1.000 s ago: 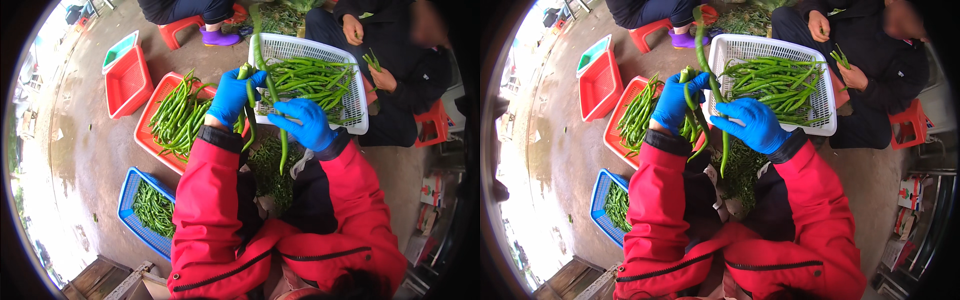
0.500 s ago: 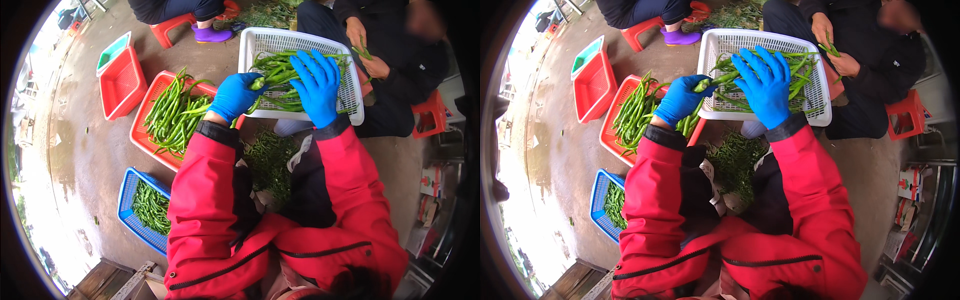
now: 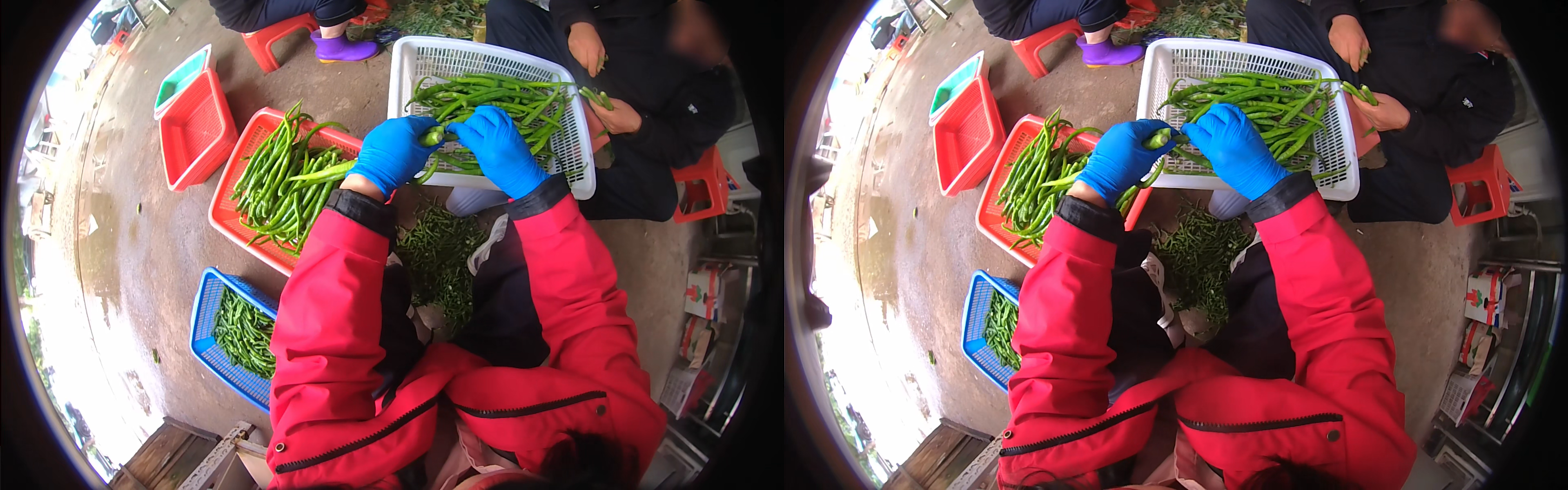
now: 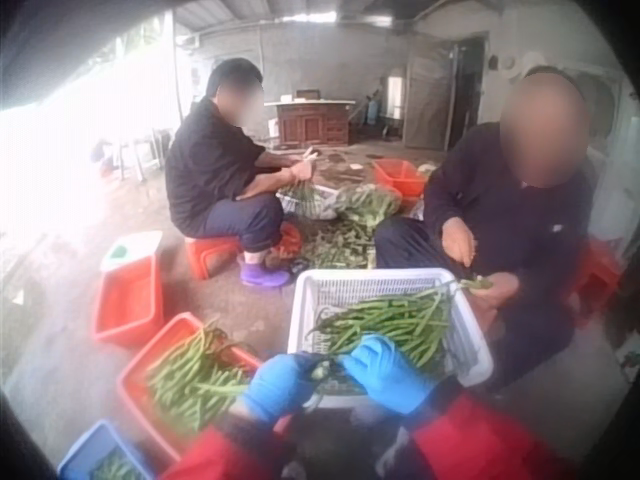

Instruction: The person sits on the ground and sorts green beans by hand, removing stems and placing trimmed beans into a red basket. They handle beans one at a time from a white basket and discard stems into a pile on the floor.

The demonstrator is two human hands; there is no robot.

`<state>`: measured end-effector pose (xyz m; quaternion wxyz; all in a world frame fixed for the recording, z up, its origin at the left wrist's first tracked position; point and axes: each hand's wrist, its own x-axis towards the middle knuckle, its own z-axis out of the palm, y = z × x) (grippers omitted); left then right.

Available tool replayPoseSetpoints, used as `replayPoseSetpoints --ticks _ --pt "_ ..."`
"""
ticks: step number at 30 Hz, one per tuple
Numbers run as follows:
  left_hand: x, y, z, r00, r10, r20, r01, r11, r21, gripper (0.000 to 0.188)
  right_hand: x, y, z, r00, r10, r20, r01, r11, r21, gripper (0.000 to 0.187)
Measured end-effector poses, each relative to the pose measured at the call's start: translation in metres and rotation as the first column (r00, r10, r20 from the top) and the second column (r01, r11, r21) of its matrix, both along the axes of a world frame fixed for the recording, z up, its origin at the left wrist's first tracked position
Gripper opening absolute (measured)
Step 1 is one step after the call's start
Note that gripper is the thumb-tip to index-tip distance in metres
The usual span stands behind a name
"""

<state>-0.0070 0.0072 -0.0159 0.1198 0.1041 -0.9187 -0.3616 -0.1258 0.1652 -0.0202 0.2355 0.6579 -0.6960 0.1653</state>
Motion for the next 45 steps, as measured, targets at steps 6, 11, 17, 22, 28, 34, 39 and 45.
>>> replayPoseSetpoints --ticks 6,11,17,22,28,34,39,45 --pt "-0.002 0.002 -0.008 0.994 0.079 -0.079 -0.064 0.982 0.176 0.023 0.002 -0.003 0.0 0.998 -0.066 0.01 0.066 0.987 -0.143 0.031" --pt "-0.008 0.002 -0.014 0.983 0.079 -0.164 -0.007 0.917 0.399 0.024 0.015 -0.01 -0.005 0.97 -0.142 0.198 0.193 0.944 -0.266 0.022" --pt "-0.002 0.005 0.013 0.967 0.158 -0.201 0.08 0.558 0.826 0.019 0.016 -0.008 -0.003 0.365 0.15 0.919 0.234 0.94 -0.246 0.015" --pt "0.017 -0.016 0.038 0.908 0.29 -0.301 0.051 0.637 0.769 0.018 -0.018 0.018 -0.022 0.482 -0.152 0.863 -0.358 0.865 0.352 0.02" --pt "0.016 -0.018 0.039 0.924 0.314 -0.218 -0.056 0.676 0.735 0.018 -0.046 -0.029 -0.117 0.729 -0.421 0.539 0.09 0.84 0.534 0.026" --pt "0.016 -0.021 0.027 0.963 0.243 -0.114 -0.068 0.631 0.773 0.022 -0.051 -0.046 -0.161 0.751 -0.545 0.373 0.107 0.657 0.746 0.029" --pt "0.013 -0.028 0.022 0.971 0.229 -0.067 -0.127 0.733 0.668 0.02 -0.056 -0.048 -0.158 0.707 -0.612 0.355 0.29 0.708 0.644 0.02" --pt "0.012 -0.024 0.025 0.965 0.243 -0.104 -0.118 0.748 0.653 0.02 -0.052 -0.033 -0.177 0.642 -0.355 0.679 -0.052 0.864 0.501 0.019"
